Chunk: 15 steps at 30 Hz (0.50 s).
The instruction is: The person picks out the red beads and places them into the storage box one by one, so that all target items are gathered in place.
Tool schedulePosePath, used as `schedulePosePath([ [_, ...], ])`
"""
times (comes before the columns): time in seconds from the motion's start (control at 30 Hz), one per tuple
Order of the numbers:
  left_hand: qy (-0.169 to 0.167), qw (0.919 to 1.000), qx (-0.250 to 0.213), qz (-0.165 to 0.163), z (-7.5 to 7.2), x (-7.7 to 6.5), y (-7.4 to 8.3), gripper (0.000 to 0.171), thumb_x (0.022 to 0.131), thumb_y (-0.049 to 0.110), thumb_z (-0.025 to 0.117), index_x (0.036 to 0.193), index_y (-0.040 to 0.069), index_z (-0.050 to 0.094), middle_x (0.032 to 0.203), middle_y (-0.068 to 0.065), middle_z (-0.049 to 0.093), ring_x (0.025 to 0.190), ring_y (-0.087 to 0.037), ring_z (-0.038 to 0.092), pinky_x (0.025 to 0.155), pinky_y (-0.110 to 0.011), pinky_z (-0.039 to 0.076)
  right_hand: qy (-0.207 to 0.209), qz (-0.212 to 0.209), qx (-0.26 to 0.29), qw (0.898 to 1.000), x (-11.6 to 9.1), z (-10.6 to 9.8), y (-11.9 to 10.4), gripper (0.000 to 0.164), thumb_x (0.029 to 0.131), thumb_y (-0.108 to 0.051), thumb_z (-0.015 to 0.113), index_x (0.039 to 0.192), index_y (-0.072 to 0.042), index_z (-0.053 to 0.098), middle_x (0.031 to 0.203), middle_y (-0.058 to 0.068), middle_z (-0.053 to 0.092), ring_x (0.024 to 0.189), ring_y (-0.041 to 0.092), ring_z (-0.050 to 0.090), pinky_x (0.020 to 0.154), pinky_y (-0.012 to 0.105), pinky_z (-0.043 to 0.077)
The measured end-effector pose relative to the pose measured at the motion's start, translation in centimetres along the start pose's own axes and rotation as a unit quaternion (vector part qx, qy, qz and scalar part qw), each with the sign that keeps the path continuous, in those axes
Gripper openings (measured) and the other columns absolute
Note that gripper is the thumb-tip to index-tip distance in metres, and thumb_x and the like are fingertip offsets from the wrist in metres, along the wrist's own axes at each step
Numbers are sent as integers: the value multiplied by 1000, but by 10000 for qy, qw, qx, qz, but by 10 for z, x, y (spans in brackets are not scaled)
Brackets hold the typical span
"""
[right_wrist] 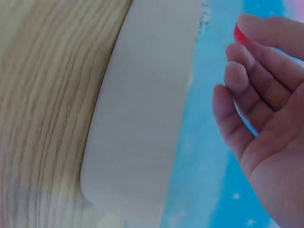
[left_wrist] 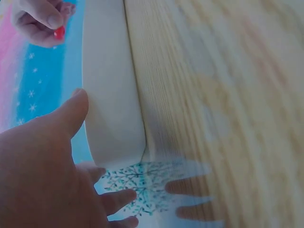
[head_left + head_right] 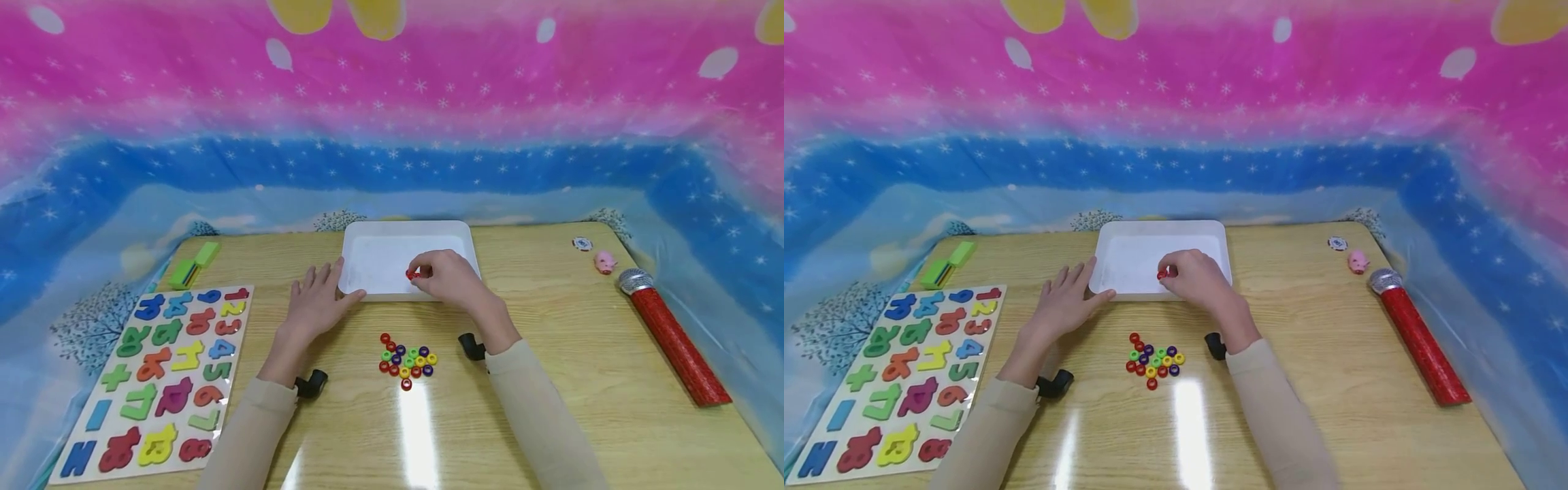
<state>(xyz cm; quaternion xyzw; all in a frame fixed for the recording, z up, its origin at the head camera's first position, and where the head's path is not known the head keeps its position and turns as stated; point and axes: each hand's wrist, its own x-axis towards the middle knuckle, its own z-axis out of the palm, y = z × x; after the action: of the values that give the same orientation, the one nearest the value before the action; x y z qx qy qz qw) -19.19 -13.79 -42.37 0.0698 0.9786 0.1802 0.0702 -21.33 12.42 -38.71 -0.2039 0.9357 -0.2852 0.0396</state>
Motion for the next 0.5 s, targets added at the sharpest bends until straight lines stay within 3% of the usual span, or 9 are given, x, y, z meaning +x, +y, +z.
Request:
schedulePosePath([
  [0.17, 13, 10000, -13, -3, -1, 0, -2, 87, 82, 77, 29, 150, 30, 2, 156, -12, 13, 144, -39, 4, 110, -66, 6, 89, 193, -218, 9995, 10, 3, 10, 16, 84, -19, 61, 97, -18, 71, 71, -1, 57, 58, 15, 44, 54, 27, 36],
  [0.5, 5, 10000, -20, -22, -1, -1, -1, 86, 84, 74, 33, 150, 28, 3, 156, -13, 15, 143, -41, 7, 110, -66, 7, 150, 693, -571, 9958, 21, 15, 28, 16, 84, -17, 59, 95, -18, 70, 75, 0, 60, 63, 18, 48, 55, 28, 39],
])
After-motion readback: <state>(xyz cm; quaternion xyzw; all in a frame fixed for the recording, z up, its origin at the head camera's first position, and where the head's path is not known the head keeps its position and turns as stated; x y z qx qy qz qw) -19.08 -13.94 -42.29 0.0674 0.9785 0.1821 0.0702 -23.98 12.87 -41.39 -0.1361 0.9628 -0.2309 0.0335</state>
